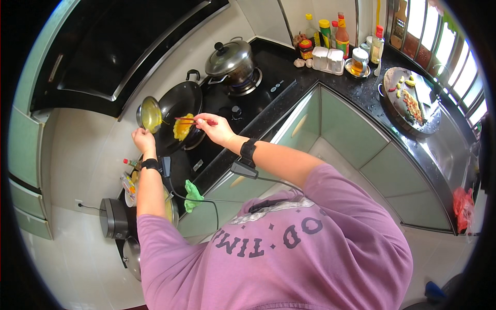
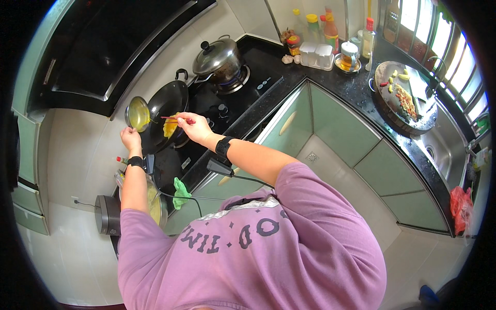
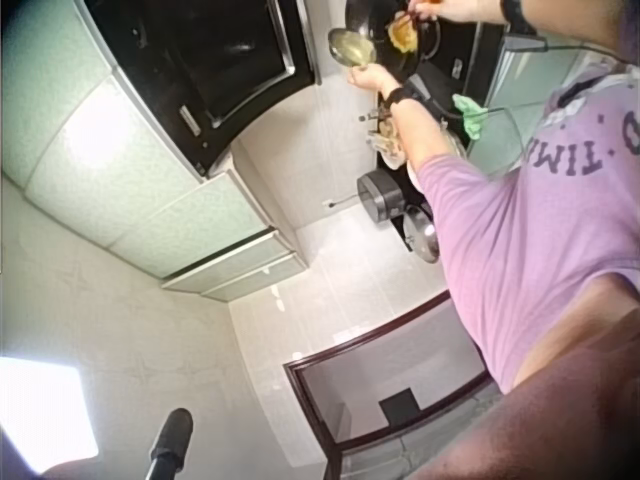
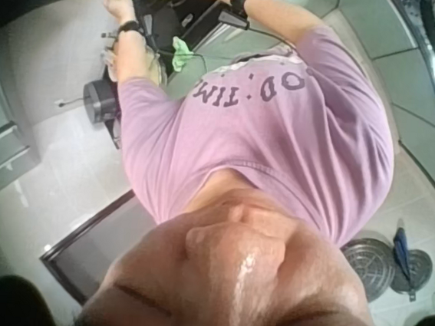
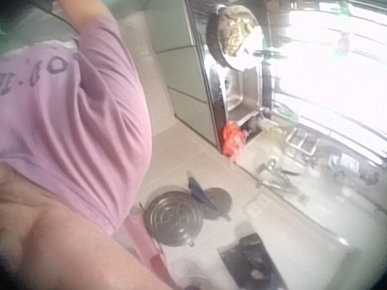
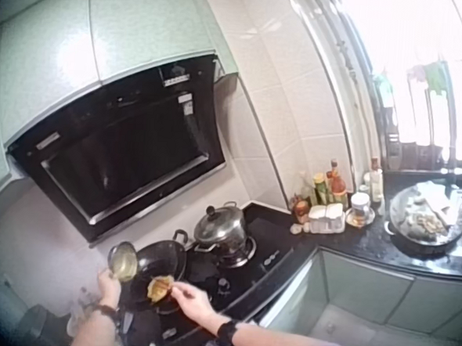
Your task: The recorder cracks two eggs into a small bowl, retrieves chopsticks from a nearby appliance, beats the eggs, and pours them into a frying pan on the stove.
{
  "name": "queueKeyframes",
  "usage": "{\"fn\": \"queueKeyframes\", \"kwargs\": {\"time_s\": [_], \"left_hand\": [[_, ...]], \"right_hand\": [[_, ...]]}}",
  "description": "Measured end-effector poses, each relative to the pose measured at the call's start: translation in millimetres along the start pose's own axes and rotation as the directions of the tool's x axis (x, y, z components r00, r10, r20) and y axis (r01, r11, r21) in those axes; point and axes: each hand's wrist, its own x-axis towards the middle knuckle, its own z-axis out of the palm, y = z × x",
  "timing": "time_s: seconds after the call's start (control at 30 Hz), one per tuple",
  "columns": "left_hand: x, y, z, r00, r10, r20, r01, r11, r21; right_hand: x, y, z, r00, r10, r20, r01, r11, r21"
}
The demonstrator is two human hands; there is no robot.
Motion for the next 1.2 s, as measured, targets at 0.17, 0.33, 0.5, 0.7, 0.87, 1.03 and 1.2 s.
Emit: {"fn": "queueKeyframes", "kwargs": {"time_s": [0.17, 0.33, 0.5, 0.7, 0.87, 1.03, 1.2], "left_hand": [[-14, 23, 18, 0.676, -0.655, 0.337, 0.685, 0.392, -0.614], [-23, 2, 27, 0.54, -0.655, 0.528, 0.775, 0.143, -0.615], [-32, -18, 32, 0.504, -0.65, 0.57, 0.778, 0.054, -0.626], [-41, -1, 29, 0.484, -0.619, 0.618, 0.77, -0.034, -0.637], [-37, -26, 11, 0.465, -0.616, 0.636, 0.699, -0.185, -0.691], [-50, 3, -33, 0.92, -0.055, 0.387, 0.14, 0.97, -0.197], [-49, 26, -41, 0.942, 0.009, 0.336, 0.072, 0.971, -0.227]], "right_hand": [[4, 3, -10, 0.999, -0.037, -0.025, 0.035, 0.996, -0.076], [3, -2, -11, 0.996, -0.081, -0.027, 0.072, 0.964, -0.256], [7, -13, -2, 0.971, -0.237, -0.001, 0.206, 0.846, -0.492], [13, -7, 12, 0.95, -0.294, 0.105, 0.302, 0.779, -0.55], [9, 10, 34, 0.867, -0.398, 0.299, 0.498, 0.666, -0.555], [13, 21, 18, 0.839, -0.189, 0.51, 0.534, 0.462, -0.708], [13, 33, 0, 0.848, -0.232, 0.477, 0.527, 0.473, -0.706]]}}
